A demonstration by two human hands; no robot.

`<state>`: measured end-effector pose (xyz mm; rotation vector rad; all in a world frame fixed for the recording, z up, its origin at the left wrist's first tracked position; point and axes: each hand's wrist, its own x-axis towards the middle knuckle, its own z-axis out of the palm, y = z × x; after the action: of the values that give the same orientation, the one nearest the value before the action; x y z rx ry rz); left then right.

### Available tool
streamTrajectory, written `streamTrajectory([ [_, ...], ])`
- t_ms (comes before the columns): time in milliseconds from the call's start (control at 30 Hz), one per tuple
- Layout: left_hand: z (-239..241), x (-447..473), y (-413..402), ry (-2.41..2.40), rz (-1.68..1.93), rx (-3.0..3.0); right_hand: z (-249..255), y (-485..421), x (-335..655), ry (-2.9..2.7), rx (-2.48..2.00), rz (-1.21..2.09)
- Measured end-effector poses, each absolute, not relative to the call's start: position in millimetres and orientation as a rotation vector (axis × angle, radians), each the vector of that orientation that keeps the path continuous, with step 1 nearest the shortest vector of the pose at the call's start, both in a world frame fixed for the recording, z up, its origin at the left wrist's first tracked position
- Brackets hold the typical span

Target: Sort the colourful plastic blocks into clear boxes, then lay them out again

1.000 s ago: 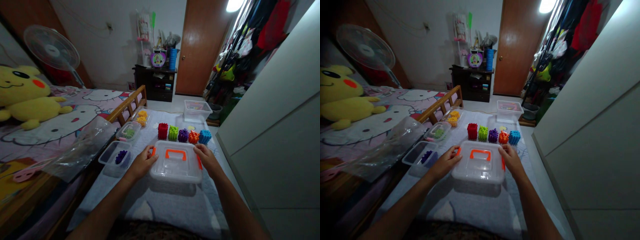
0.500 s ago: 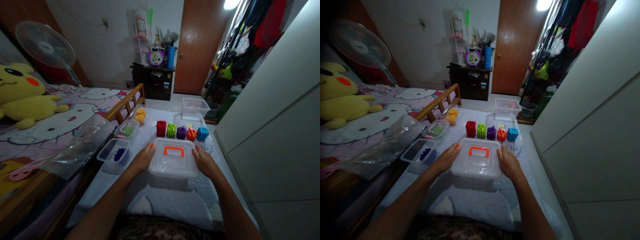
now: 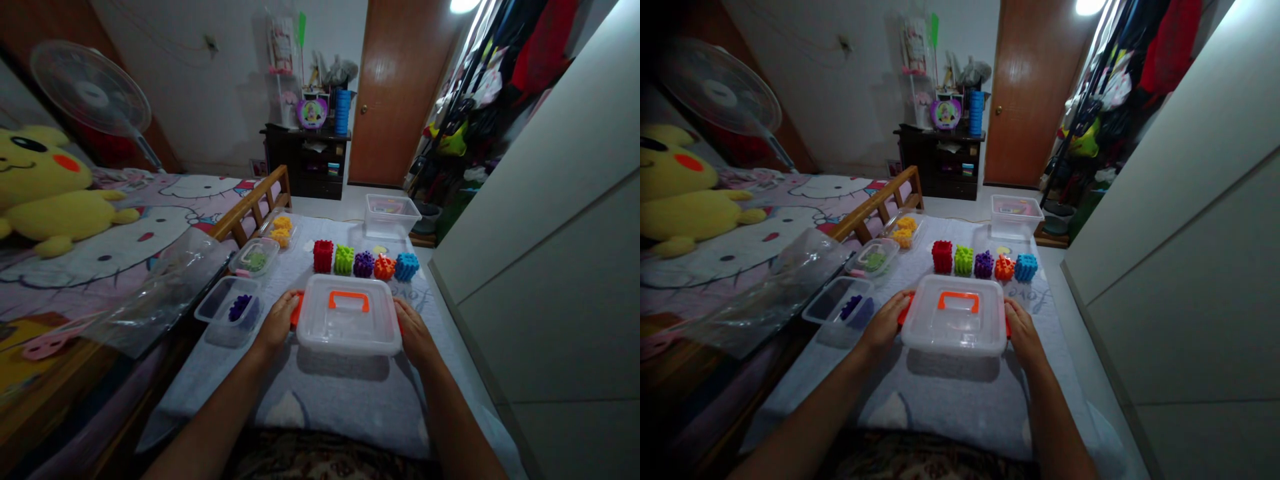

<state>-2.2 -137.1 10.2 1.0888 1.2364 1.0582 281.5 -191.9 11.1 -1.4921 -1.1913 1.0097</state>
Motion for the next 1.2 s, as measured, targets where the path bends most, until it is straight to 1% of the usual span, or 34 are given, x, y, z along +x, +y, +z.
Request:
streamTrajectory([
  [67, 9, -2, -141, 1.224, 1.074, 1.046, 8, -191, 279, -1.168, -1.474, 1.015],
  [233, 7, -5, -148, 1.199, 1.173, 0.959, -1, -188, 266, -0.963, -1.392, 1.177],
  [400, 1, -11, -151, 1.216, 1.213, 0.939, -3, -190, 266, -0.95, -1.408, 1.189],
  [467, 1, -12, -153, 1.238, 1.22, 0.959, 4, -192, 273, -0.958, -1.494, 1.096],
  [533, 2, -13, -154, 1.281, 1.236, 1.006, 18, -192, 278, -0.963, -1.579, 0.887],
  [600, 1, -14, -156, 1.339, 1.254, 1.083, 39, -192, 276, -1.088, -1.595, 0.652],
  [700, -5, -13, -159, 1.367, 1.274, 1.162, 70, -189, 257, -1.642, -1.485, 0.418],
  [767, -9, -12, -160, 1.312, 1.283, 1.144, 84, -185, 240, -2.013, -1.402, 0.367],
  [833, -11, -10, -162, 1.223, 1.291, 1.092, 89, -181, 226, -2.243, -1.394, 0.321],
  [967, -8, -15, -164, 1.024, 1.268, 1.021, 83, -171, 216, -2.398, -1.494, 0.244],
  [1100, -9, -29, -165, 0.81, 1.077, 1.036, 79, -160, 217, -2.446, -1.553, 0.264],
  [1200, -12, -39, -164, 0.74, 0.961, 1.067, 80, -153, 216, -2.456, -1.599, 0.287],
])
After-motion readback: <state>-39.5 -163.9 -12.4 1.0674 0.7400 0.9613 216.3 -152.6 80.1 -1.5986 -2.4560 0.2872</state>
